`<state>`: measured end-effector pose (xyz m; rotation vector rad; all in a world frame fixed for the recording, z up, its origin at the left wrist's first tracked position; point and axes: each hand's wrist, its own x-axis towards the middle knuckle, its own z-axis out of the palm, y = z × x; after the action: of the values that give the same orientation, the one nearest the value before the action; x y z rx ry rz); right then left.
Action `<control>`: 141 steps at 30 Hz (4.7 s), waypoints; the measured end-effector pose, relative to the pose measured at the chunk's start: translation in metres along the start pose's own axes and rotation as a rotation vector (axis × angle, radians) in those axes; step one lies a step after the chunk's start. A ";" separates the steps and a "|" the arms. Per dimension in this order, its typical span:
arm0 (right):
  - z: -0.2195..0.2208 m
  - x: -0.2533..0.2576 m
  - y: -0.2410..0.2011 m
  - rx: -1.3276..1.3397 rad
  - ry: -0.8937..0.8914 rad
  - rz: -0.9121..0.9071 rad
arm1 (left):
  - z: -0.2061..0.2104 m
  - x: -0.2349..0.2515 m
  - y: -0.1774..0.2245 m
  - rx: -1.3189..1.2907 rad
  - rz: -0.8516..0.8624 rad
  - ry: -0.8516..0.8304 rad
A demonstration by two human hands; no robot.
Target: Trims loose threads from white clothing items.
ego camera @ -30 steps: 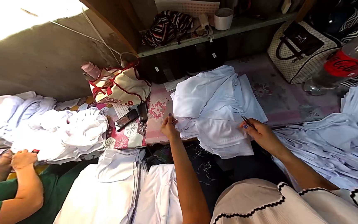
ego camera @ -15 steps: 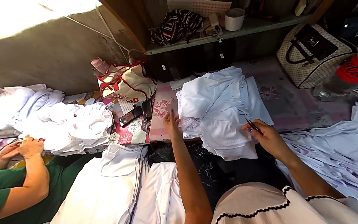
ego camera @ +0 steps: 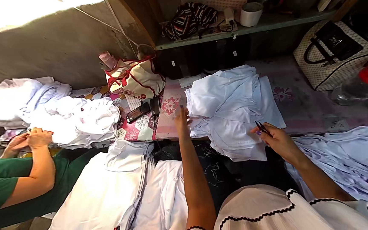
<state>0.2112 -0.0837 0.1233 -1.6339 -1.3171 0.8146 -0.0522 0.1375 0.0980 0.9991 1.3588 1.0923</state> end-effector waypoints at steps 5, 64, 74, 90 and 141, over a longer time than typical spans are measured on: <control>-0.003 -0.005 -0.012 -0.023 0.029 -0.072 | 0.005 0.049 -0.024 -0.137 0.067 0.111; 0.017 0.033 0.015 -0.362 -0.158 0.076 | 0.020 -0.126 -0.086 0.105 0.312 -0.187; 0.044 0.022 -0.019 -0.234 -0.477 -0.040 | 0.049 -0.125 -0.092 0.487 0.689 0.107; 0.060 0.032 -0.027 0.110 -0.441 0.224 | 0.027 -0.121 -0.094 0.548 0.833 0.045; 0.065 0.028 -0.015 0.506 -0.432 0.483 | 0.054 -0.133 -0.112 0.545 0.700 0.009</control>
<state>0.1540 -0.0412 0.1108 -1.4121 -0.8744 1.7147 0.0125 -0.0135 0.0190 1.9729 1.3764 1.2401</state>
